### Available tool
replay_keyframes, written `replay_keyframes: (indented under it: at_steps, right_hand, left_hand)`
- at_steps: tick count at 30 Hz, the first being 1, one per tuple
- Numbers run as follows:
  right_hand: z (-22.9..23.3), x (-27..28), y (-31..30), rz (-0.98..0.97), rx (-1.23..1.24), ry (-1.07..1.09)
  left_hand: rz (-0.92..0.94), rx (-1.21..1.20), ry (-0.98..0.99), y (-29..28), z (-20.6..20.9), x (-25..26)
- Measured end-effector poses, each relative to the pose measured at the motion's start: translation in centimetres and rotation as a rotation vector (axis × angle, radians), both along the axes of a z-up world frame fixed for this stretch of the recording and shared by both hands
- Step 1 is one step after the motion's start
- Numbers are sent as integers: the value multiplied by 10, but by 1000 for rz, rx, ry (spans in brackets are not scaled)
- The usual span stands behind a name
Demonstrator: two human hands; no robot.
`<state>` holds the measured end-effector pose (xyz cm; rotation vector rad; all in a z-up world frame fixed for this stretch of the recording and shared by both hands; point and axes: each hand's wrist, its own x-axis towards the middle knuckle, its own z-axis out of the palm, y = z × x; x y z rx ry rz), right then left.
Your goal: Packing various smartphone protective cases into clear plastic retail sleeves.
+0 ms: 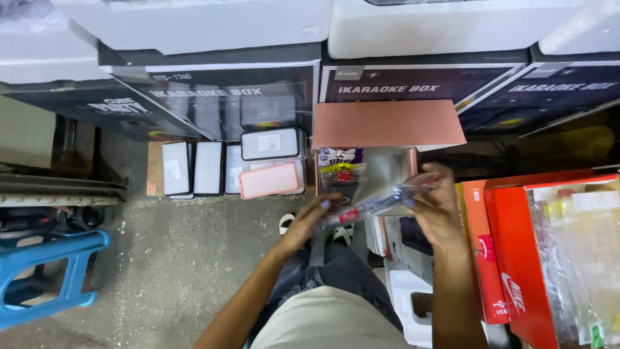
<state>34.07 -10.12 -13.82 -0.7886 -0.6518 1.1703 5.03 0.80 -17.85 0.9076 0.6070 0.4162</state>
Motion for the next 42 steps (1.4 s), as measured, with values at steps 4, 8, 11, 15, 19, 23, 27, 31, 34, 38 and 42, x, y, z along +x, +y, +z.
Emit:
replay_keyframes:
  at_steps: [4, 8, 11, 15, 19, 23, 27, 31, 34, 38, 42]
  right_hand:
    - [-49, -7, 12, -16, -74, -169]
    - [-63, -24, 31, 48, -298, -499]
    - [-62, -40, 46, 85, -179, -720]
    - [-69, -52, 53, 12, -96, -1129]
    - [-71, -61, 50, 41, -166, -1207]
    - [-95, -66, 47, -27, -215, -1209]
    - [-122, -70, 44, -90, -255, -1161]
    - [-149, -71, 42, -140, -244, -1295]
    - [-166, -70, 38, -240, -207, -1088]
    - [-144, -69, 36, -278, -423, -1065]
    - [-238, -67, 23, -30, -691, -1043]
  left_hand:
    - [-28, 417, 138, 7, 21, 5]
    - [-10, 961, 561, 8, -1, 24]
    - [61, 1009, 675, 6, -57, 32]
    - [116, 1037, 724, 4, -117, 31]
    - [111, 989, 781, 1, -133, 29]
    - [119, 956, 915, 0, -129, 29]
    - [162, 926, 978, 1, -140, 33]
    - [218, 1042, 961, 4, -128, 41]
    - [179, 1040, 1025, 6, -135, 45]
    - [255, 1016, 969, 9, -127, 49]
    - [233, 1133, 910, 15, -129, 47]
